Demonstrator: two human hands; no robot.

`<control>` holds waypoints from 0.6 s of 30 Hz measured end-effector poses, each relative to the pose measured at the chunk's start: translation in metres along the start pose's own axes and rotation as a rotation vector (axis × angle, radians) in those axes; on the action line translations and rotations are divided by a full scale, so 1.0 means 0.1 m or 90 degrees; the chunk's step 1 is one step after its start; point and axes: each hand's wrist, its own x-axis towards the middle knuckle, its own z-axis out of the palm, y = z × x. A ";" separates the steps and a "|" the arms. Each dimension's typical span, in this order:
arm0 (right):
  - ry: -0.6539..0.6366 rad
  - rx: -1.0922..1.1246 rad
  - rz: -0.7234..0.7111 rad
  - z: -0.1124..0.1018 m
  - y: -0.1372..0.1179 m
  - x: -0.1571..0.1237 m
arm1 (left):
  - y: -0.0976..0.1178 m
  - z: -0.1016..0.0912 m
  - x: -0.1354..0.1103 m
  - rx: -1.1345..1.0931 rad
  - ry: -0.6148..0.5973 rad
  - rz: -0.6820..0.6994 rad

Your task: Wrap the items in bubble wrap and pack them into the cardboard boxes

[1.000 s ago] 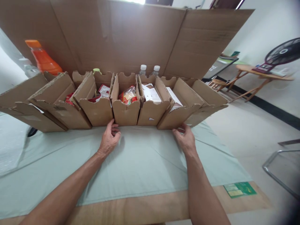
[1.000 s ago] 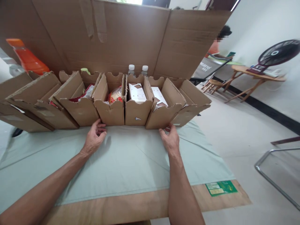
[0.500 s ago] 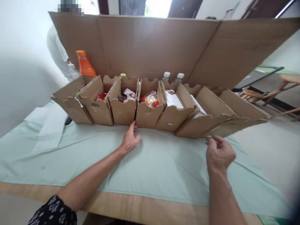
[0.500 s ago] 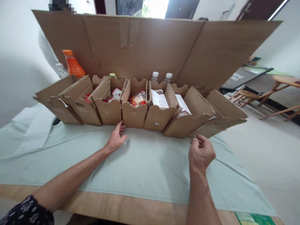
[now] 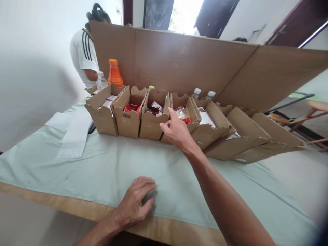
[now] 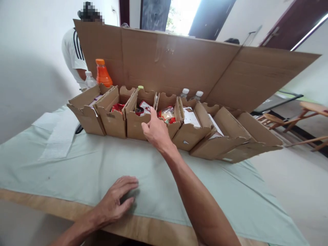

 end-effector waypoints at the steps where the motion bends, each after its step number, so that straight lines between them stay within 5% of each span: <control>1: -0.004 -0.043 0.016 0.04 -0.02 0.11 | -0.01 0.00 0.01 -0.014 0.065 -0.010; 5: 0.063 -0.121 0.026 0.17 -0.03 0.25 | -0.04 0.00 0.07 -0.046 0.252 -0.047; 8: 0.071 -0.103 0.009 0.19 -0.05 0.03 | -0.05 -0.03 0.07 -0.077 0.357 -0.122; 13: 0.098 0.012 -0.084 -0.01 -0.12 -0.85 | -0.15 -0.14 0.08 -0.189 0.505 -0.264; 18: 0.122 0.097 -0.067 -0.45 0.13 -1.70 | -0.16 -0.26 0.03 -0.225 0.556 -0.282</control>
